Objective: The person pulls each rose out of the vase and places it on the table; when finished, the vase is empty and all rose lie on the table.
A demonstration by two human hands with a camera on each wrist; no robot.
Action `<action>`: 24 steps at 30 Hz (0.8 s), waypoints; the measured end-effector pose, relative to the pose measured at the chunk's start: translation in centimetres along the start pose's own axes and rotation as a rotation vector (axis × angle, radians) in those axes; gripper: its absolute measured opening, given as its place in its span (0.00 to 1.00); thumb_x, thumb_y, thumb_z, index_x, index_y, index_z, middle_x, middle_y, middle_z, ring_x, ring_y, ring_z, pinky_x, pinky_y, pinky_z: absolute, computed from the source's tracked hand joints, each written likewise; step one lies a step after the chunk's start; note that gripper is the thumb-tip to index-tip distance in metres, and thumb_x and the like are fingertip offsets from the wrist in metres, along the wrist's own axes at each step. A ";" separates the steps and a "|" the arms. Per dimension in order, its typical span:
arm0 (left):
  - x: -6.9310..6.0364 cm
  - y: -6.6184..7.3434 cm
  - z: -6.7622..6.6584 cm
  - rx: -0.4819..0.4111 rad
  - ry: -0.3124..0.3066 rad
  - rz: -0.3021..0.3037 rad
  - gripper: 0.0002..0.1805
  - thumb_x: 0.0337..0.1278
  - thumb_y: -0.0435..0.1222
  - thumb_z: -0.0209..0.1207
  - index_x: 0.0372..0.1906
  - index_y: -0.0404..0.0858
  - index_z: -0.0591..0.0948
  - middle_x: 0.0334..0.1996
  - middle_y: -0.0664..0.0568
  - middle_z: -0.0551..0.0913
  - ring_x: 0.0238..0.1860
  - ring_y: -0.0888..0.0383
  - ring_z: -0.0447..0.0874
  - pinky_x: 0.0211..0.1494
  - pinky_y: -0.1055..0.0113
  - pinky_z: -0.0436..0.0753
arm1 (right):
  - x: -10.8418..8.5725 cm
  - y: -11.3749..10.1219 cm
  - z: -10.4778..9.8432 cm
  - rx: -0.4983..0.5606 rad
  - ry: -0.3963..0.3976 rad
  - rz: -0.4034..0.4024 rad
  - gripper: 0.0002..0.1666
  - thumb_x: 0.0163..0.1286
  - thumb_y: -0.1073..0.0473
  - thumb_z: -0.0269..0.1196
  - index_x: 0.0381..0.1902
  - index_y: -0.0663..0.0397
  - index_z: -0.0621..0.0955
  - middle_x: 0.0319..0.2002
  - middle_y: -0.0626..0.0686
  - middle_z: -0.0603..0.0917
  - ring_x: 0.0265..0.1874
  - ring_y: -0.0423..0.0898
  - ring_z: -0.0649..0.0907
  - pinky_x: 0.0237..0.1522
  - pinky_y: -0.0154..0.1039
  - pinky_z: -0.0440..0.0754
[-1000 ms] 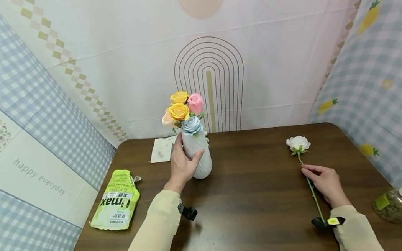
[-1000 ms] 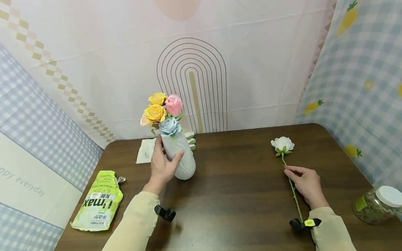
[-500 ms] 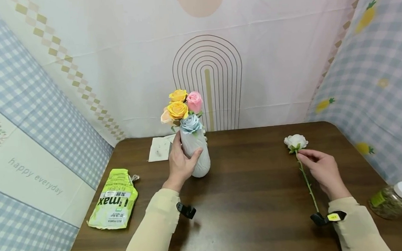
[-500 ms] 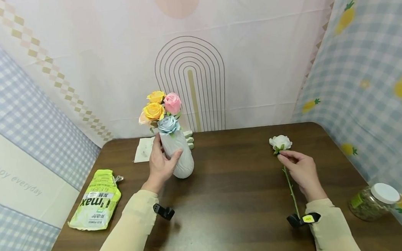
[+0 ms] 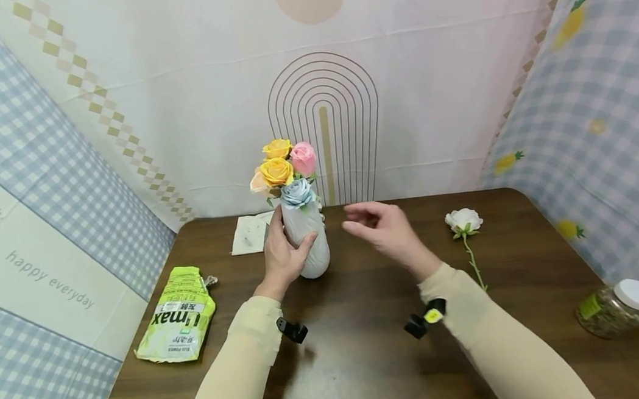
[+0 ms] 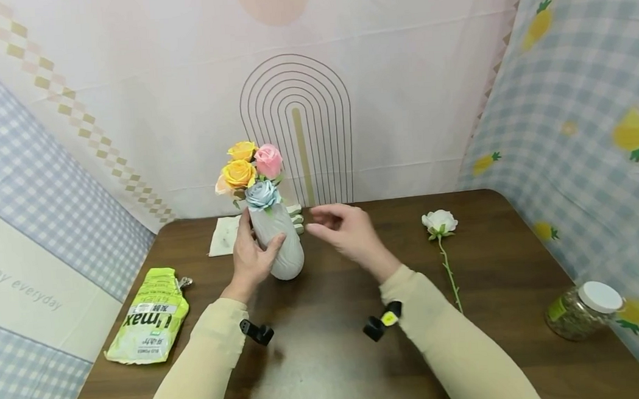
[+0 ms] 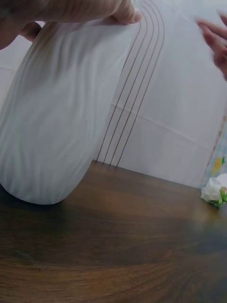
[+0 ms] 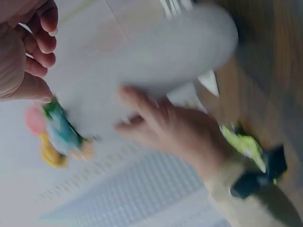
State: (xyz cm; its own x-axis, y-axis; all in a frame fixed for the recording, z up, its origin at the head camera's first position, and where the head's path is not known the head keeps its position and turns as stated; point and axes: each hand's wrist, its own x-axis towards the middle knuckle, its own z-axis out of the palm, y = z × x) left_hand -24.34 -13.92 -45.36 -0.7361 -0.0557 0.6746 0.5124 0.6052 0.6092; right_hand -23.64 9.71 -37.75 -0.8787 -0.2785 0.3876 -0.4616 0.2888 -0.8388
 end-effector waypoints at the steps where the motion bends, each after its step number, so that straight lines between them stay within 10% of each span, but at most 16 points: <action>1: 0.0 0.0 0.0 -0.001 0.002 0.003 0.48 0.50 0.49 0.67 0.72 0.36 0.57 0.60 0.39 0.71 0.58 0.47 0.73 0.54 0.51 0.76 | 0.6 -0.5 0.9 0.013 -0.001 -0.013 0.19 0.59 0.61 0.71 0.48 0.61 0.84 0.39 0.57 0.86 0.33 0.48 0.81 0.35 0.36 0.79; 24: -0.1 -0.3 0.1 0.010 0.018 0.041 0.50 0.55 0.61 0.58 0.73 0.34 0.56 0.62 0.39 0.70 0.54 0.47 0.75 0.51 0.51 0.77 | 5.1 -2.5 7.7 0.325 0.022 0.062 0.21 0.55 0.67 0.72 0.49 0.57 0.84 0.38 0.52 0.80 0.30 0.42 0.74 0.31 0.33 0.75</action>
State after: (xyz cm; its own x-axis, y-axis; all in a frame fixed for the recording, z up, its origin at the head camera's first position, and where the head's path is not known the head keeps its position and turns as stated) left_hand -24.46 -13.99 -45.60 -0.7063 -0.0447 0.7065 0.5379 0.6149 0.5767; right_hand -26.03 0.50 -36.63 -0.9079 -0.2490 0.3372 -0.3472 -0.0040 -0.9378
